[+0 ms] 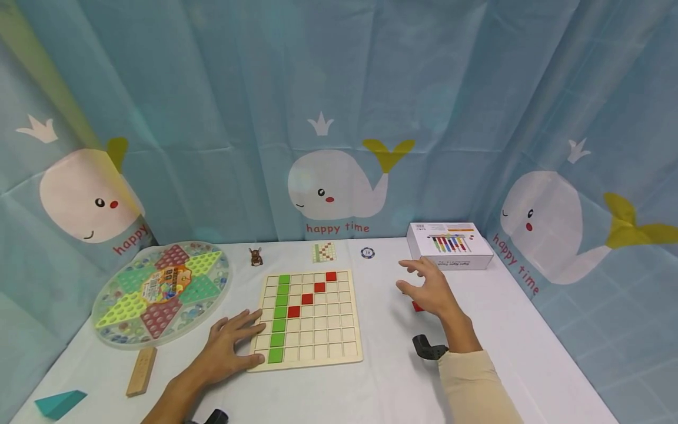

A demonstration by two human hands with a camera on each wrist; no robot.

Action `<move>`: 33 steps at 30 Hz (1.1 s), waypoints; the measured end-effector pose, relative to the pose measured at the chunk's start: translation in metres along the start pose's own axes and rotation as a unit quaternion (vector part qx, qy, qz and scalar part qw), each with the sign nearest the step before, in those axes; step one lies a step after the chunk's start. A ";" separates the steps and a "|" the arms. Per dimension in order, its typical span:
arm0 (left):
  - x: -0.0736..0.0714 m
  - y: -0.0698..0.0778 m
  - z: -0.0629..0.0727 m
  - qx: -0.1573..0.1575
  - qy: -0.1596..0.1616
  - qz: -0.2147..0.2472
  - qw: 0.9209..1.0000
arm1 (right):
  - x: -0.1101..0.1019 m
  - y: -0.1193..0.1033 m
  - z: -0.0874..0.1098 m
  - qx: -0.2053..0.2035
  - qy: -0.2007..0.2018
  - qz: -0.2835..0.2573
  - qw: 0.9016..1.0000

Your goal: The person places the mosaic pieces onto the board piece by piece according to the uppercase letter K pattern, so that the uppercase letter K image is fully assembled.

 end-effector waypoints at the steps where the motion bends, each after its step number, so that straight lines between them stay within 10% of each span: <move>1: 0.000 0.000 0.000 0.000 -0.001 0.000 1.000 | 0.001 0.007 -0.001 0.011 -0.007 -0.003 1.000; 9: -0.001 0.002 0.000 0.001 -0.001 0.002 1.000 | 0.011 0.048 -0.004 0.099 -0.065 -0.038 0.992; 33: -0.001 0.002 0.001 -0.003 -0.001 0.016 1.000 | 0.022 0.068 -0.012 0.118 -0.086 0.040 0.988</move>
Point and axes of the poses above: each hand's wrist, its own z-axis away from the middle knuckle, its own x-axis out of the palm, y = z × x, the point moved 7 cm from there along -z, towards the middle knuckle, and after that the axes turned 14 degrees about -y, right-handed, at the moved point
